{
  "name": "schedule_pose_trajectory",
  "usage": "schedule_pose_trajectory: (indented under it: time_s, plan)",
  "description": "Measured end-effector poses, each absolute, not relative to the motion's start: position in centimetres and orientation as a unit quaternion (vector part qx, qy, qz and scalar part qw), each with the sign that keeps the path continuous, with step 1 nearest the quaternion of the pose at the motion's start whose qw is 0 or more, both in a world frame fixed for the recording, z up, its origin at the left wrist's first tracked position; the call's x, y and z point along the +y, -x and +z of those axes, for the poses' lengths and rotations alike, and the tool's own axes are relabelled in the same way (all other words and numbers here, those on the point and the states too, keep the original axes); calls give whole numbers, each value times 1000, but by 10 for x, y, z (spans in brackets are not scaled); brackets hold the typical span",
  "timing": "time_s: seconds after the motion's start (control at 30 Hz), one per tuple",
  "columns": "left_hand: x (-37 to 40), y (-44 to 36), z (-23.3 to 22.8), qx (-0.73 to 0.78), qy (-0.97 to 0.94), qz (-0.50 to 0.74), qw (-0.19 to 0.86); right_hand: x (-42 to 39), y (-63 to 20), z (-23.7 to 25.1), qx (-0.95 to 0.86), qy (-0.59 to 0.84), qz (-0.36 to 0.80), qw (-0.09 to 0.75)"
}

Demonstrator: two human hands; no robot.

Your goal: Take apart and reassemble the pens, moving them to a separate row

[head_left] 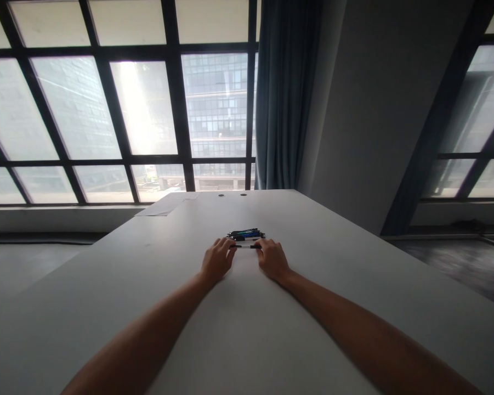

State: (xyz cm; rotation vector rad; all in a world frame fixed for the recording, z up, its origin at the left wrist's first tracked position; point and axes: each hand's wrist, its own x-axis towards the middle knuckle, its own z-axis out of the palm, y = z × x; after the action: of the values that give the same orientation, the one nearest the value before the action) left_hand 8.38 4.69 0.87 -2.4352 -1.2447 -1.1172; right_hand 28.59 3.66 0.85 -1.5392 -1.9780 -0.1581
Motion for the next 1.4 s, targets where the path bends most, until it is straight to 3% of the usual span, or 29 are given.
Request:
schedule_pose_trajectory:
  time_s: [0.4, 0.63, 1.13, 1.4]
  plan:
    - [48, -85, 2, -388, 812, -419, 121, 36, -284, 8, -769, 569, -48, 286]
    - [53, -84, -2, -391, 827, -398, 75, 36, -283, 9, -764, 586, -25, 268]
    - [50, -82, 7, -471, 810, -331, 108, 38, -284, 6, -766, 557, -60, 316]
    - [53, -81, 6, -320, 887, -297, 155, 39, -283, 4, -829, 434, -37, 350]
